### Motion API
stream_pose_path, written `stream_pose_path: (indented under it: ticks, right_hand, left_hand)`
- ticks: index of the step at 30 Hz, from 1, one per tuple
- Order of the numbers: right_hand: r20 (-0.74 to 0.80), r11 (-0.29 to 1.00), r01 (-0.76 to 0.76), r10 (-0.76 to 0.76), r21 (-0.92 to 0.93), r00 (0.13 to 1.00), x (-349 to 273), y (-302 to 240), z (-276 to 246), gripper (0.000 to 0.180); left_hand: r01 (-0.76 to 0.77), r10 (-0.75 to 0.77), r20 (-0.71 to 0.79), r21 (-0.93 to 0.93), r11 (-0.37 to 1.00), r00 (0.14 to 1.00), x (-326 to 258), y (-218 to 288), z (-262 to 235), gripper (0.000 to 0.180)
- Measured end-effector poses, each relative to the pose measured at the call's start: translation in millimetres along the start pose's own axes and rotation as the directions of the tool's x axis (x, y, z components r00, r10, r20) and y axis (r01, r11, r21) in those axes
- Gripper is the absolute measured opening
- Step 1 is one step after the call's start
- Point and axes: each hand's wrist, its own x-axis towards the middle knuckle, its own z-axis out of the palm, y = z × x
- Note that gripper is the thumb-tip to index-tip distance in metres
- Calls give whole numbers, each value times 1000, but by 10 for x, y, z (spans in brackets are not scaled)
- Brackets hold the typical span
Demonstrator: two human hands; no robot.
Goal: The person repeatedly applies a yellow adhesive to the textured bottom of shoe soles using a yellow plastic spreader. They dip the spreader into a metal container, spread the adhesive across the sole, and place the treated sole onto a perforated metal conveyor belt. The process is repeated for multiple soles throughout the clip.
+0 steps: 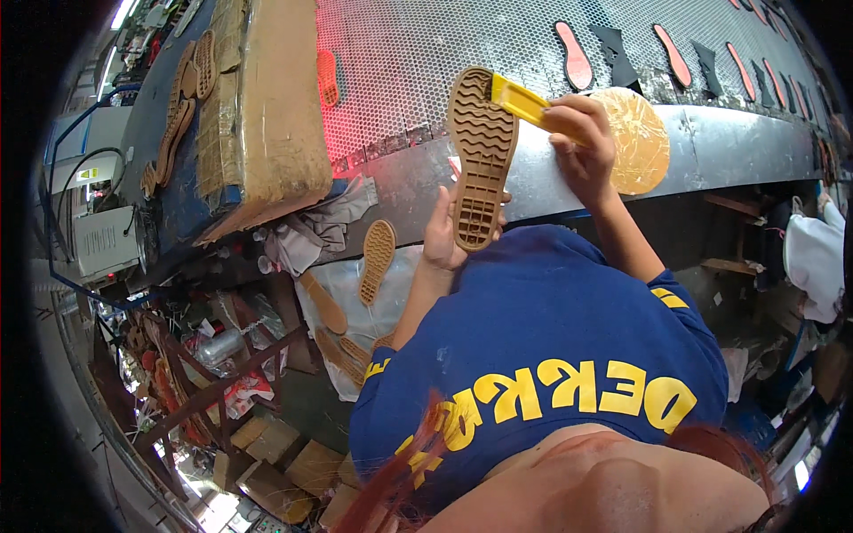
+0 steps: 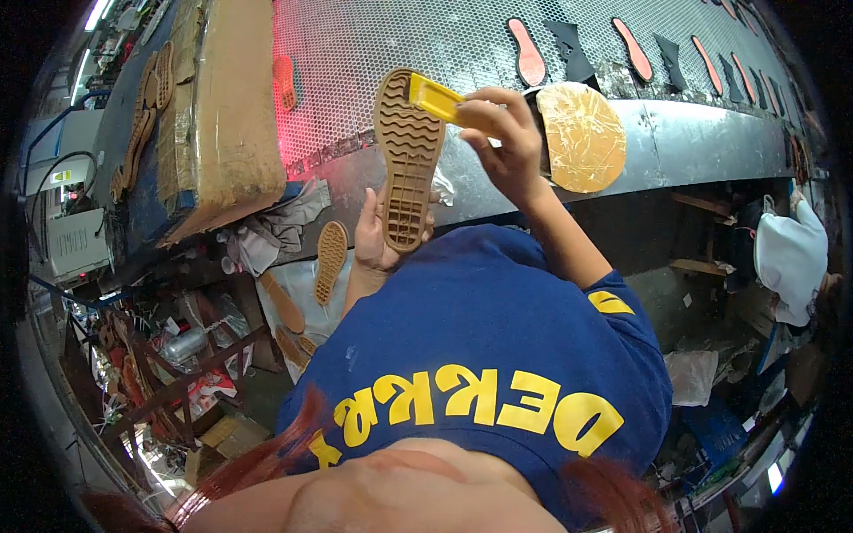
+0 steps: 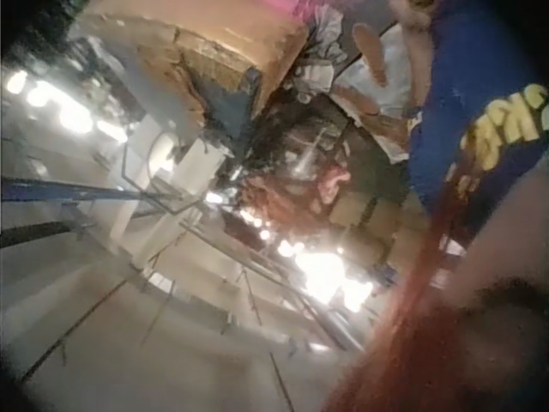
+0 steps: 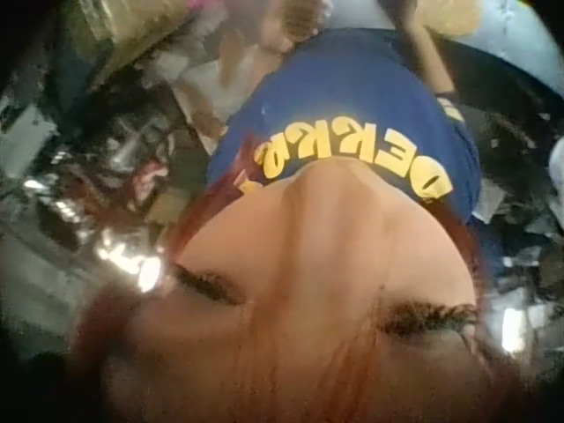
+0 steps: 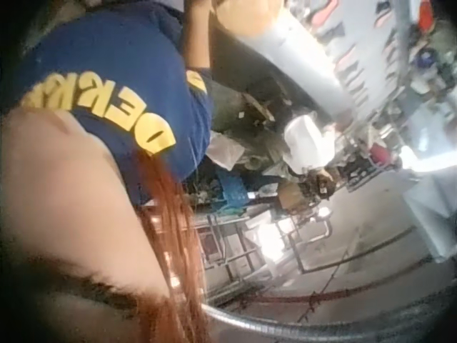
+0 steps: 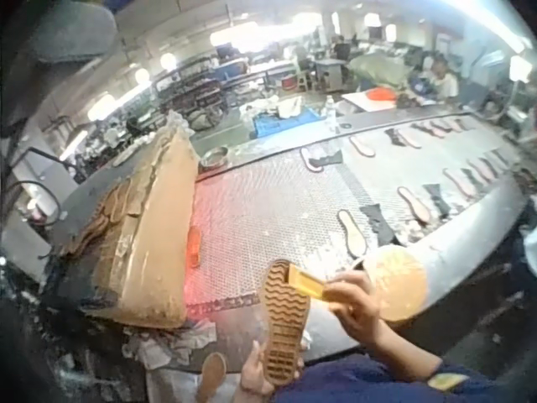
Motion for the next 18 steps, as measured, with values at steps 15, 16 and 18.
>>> stream_pose_path:
  ticks: [15, 16, 18]
  right_hand:
    - [59, 998, -10, 13, -58, 998, -47, -5, 224, 21]
    - [80, 999, -24, 26, -25, 996, -48, -6, 226, 21]
    - [120, 998, -55, 50, 39, 991, -56, -12, 227, 21]
  left_hand:
    - [12, -13, 2, 217, 976, 1000, -97, 65, 150, 73]
    - [9, -10, 6, 209, 978, 1000, -105, 78, 152, 73]
    - [4, -5, 6, 187, 982, 1000, -112, 90, 136, 75]
